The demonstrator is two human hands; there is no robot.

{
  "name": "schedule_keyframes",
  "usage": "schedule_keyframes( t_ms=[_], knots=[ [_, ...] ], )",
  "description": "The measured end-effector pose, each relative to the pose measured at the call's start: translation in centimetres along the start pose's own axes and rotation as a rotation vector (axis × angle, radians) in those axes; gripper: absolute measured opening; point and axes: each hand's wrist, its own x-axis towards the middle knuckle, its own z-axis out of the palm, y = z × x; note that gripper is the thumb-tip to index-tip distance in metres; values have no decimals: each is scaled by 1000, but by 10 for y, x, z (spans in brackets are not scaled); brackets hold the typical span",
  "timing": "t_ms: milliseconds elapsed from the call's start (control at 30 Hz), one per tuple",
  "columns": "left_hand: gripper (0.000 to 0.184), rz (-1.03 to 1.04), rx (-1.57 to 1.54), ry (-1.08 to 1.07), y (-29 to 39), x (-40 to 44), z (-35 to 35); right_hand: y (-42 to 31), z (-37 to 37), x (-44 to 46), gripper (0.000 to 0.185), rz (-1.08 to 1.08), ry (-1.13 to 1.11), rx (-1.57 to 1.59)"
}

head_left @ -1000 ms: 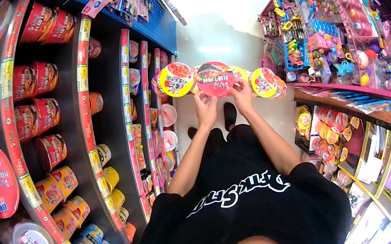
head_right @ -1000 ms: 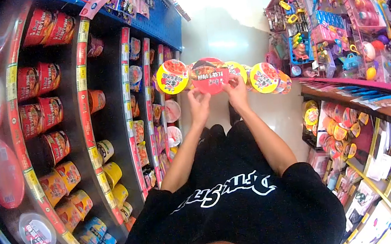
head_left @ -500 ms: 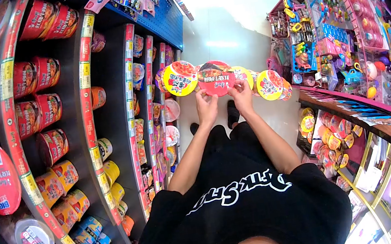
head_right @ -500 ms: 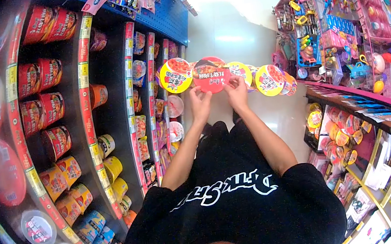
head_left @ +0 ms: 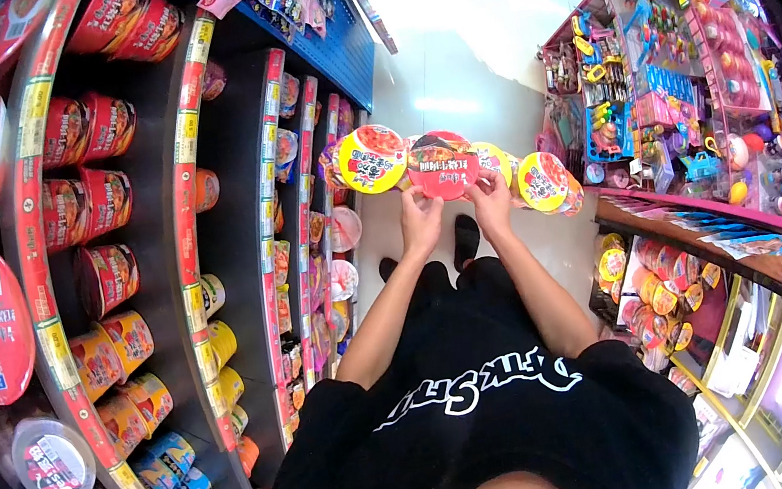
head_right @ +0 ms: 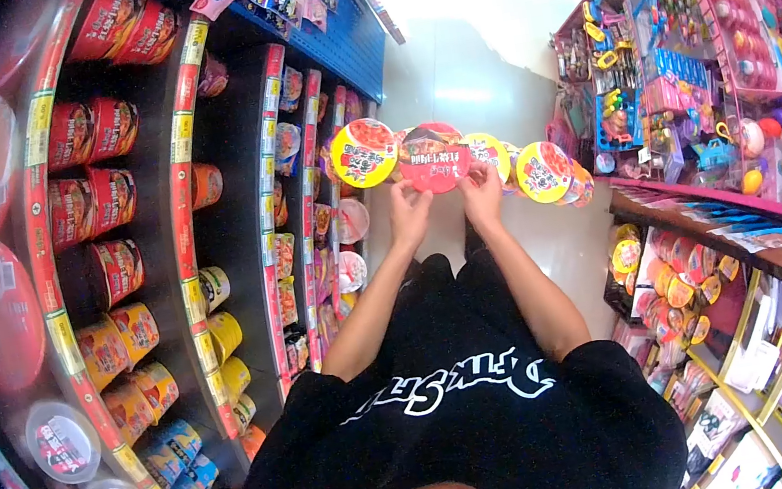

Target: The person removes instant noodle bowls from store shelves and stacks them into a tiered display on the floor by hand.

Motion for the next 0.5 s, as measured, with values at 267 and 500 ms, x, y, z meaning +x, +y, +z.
schedule_keyframes(
  t_ms=[267,500],
  knots=[
    [48,39,43,-17,-23,7,-10,-1,-5,-1,48,-67,52,-168],
    [48,187,-81,90,15,-22,-67,-87,44,-38,41,-344,128,-434]
  ],
)
